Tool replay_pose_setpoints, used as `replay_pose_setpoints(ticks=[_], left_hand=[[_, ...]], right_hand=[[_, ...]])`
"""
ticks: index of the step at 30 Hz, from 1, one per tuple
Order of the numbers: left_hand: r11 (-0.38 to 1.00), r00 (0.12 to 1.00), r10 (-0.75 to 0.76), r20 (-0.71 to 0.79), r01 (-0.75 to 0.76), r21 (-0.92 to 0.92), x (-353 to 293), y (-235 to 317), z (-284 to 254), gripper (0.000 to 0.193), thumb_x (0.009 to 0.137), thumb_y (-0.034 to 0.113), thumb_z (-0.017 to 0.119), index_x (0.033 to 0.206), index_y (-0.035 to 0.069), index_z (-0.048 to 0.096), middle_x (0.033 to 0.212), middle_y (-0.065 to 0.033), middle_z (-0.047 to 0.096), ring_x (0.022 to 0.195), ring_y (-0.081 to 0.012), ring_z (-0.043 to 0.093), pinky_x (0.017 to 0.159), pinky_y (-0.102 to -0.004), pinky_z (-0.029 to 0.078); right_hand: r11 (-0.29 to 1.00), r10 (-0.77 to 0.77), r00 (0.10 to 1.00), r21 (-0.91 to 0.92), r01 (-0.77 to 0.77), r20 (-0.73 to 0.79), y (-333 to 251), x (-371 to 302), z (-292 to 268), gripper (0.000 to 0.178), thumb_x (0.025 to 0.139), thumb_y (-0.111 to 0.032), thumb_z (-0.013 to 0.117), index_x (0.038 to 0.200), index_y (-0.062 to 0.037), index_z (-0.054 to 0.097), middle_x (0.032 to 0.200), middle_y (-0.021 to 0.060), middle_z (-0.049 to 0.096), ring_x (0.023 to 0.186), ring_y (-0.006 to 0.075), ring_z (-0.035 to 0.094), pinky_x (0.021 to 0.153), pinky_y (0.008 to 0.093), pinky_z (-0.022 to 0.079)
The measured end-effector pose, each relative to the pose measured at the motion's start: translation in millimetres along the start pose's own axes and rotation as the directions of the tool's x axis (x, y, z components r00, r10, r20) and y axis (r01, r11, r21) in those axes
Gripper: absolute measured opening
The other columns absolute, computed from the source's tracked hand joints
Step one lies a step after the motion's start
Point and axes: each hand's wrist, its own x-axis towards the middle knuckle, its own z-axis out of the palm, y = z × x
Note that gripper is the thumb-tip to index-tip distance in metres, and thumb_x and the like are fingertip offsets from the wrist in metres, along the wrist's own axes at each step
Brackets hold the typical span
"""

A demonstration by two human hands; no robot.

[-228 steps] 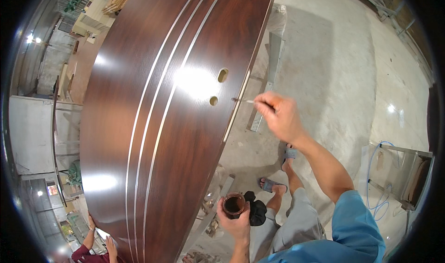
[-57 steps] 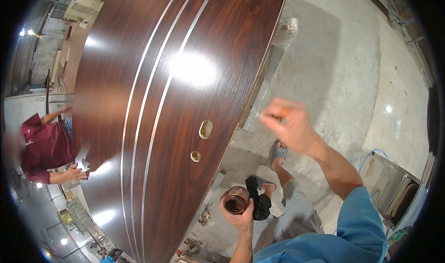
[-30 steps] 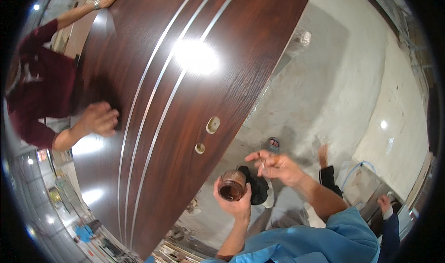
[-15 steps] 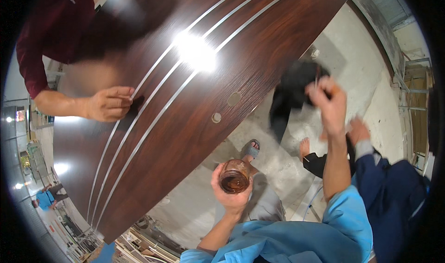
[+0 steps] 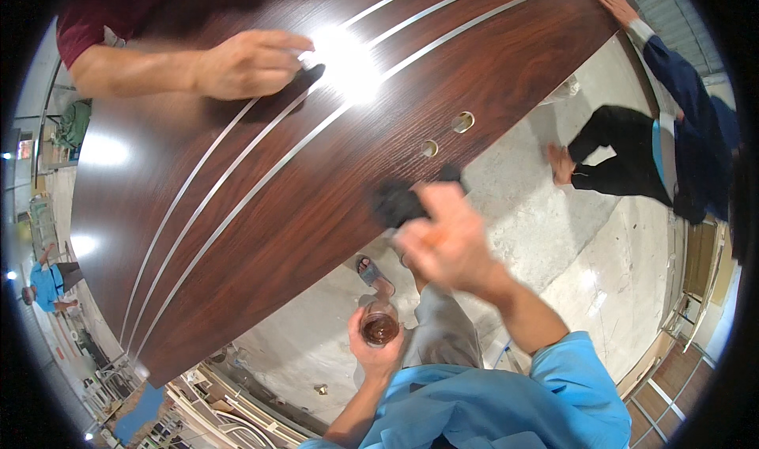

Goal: The person applies a dark finish to a large wooden tabletop using a small brush and a container of finish. They repeatedly dip the brush and spread the finish along the surface, focusing on edges and inlaid lines. Another person wipes the surface with a cloth while the camera wearer continues applying finish.

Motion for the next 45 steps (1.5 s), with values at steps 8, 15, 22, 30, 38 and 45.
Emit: replay_pose_setpoints(ticks=[8,15,22,30,38,45], left_hand=[[0.991,0.98,-0.123,-0.155,0.131,0.039,-44.5,-46.0,-58.8,0.085,0.069,0.011,0.088,0.139,-0.004,0.043,0.122,-0.0134,0.058,0.114,-0.0224,0.058,0.097,-0.034,0.047],[0.984,0.972,-0.148,-0.18,0.162,0.067,-51.2,-42.9,-60.2,0.084,0.066,0.013,0.09,0.136,-0.002,0.047,0.123,-0.0175,0.058,0.113,-0.0274,0.06,0.099,-0.0382,0.048],[0.996,0.991,-0.071,-0.116,0.076,0.041,-30.6,-14.3,-18.1,0.084,0.066,0.011,0.09,0.137,-0.003,0.046,0.124,-0.0185,0.057,0.113,-0.0298,0.06,0.1,-0.039,0.048],[0.996,0.994,0.01,-0.106,-0.001,0.087,-18.6,34.8,36.5,0.087,0.067,0.007,0.088,0.141,-0.001,0.042,0.131,-0.0166,0.052,0.117,-0.0273,0.058,0.102,-0.0377,0.048],[0.999,0.976,0.002,-0.218,0.009,0.047,-8.3,71.3,58.3,0.087,0.066,0.008,0.089,0.139,-0.001,0.043,0.129,-0.0177,0.055,0.115,-0.028,0.059,0.102,-0.0383,0.048],[0.994,0.93,0.101,-0.352,-0.078,0.08,-14.5,88.8,33.5,0.09,0.065,0.005,0.088,0.141,-0.003,0.04,0.134,-0.0206,0.051,0.124,-0.0324,0.054,0.106,-0.0421,0.046]], right_hand=[[0.861,-0.136,0.987,0.503,0.077,0.081,-131.0,-11.2,94.1,0.019,0.072,-0.014,0.067,0.085,-0.0003,0.065,0.114,0.0253,0.061,0.109,0.0397,0.06,0.088,0.0448,0.054],[0.975,0.079,0.995,0.205,-0.09,0.062,-73.5,-8.9,45.6,0.015,0.081,-0.017,0.069,0.079,-0.0025,0.064,0.113,0.0237,0.059,0.101,0.0368,0.058,0.084,0.0466,0.05],[0.898,0.439,0.861,0.129,-0.42,-0.257,102.8,5.9,-68.0,0.019,0.09,-0.018,0.074,0.085,-0.0004,0.067,0.104,0.019,0.062,0.087,0.0311,0.061,0.084,0.0369,0.048],[0.84,0.453,0.624,0.07,-0.538,-0.636,267.0,22.9,-179.4,0.026,0.093,-0.019,0.071,0.084,0.005,0.067,0.091,0.0123,0.06,0.08,0.0209,0.059,0.074,0.0349,0.046],[0.837,0.519,0.836,0.303,-0.455,-0.178,113.7,-14.1,-75.6,0.015,0.086,-0.015,0.074,0.083,-0.0016,0.067,0.091,0.0151,0.063,0.082,0.024,0.06,0.084,0.0384,0.049],[0.566,0.32,0.904,0.707,-0.423,0.284,-10.5,-66.4,7.9,0.014,0.088,-0.016,0.073,0.083,-0.0032,0.068,0.102,0.0172,0.062,0.087,0.0315,0.062,0.077,0.039,0.05]])
